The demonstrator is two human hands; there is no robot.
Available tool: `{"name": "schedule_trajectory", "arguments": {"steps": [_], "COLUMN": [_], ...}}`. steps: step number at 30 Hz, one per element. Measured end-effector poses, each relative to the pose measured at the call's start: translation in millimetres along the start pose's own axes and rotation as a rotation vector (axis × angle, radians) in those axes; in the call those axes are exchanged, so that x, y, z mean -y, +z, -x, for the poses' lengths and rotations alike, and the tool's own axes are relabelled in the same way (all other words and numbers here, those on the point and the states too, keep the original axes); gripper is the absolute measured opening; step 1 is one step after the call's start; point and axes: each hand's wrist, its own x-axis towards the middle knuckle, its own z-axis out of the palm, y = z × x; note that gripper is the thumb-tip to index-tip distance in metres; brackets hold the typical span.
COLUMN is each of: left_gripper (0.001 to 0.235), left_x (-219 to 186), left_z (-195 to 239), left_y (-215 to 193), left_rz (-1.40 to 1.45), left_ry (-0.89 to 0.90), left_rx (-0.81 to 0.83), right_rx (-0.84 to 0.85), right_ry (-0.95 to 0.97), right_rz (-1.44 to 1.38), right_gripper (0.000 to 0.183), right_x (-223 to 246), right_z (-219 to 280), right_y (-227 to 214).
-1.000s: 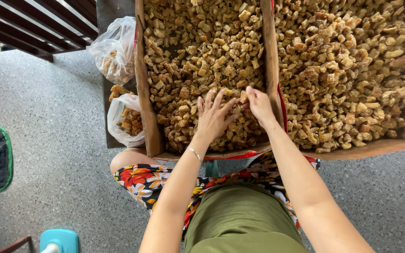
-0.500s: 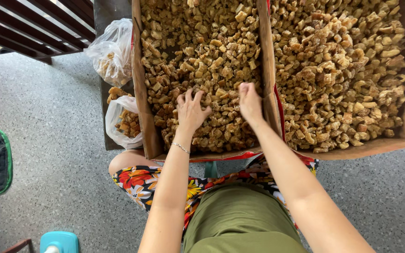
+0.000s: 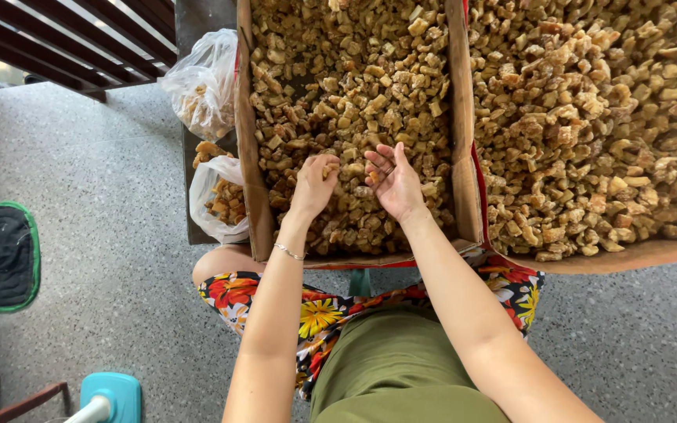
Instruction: The person repeatedly scoops dried fruit pieces from a large cardboard box with both hands, sifts them, and returns them to the same box. The person also transfers some pieces into a plastic bag placed beside the box.
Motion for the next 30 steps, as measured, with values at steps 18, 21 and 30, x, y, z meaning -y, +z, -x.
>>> {"name": "schedule_trajectory", "arguments": {"steps": [18,21,30], "left_gripper": [0.05,0.039,0.064], "left_x": [-92.1,-78.2,-32.0], "left_z": [7.0,18.9,51.0], "left_y": [-39.4,-42.0,-14.3], "left_rz": [0.421,0.182,-0.454], "left_ry": [-0.175,-0.148,0.058], "left_rx": [0.199,0.058,0.035], "right_rx": [0.177,0.175,0.261], "right_ry": [0.191,0.178,0.108], "right_rz": [-0.157,-0.196,-0.317], "right_gripper": [0.068,0.068,0.062], "right_x": [-16.7,-16.5,-9.7], "right_z": [17.0,18.5,25.4], "right_y": [13.2,18.1,22.5]}}
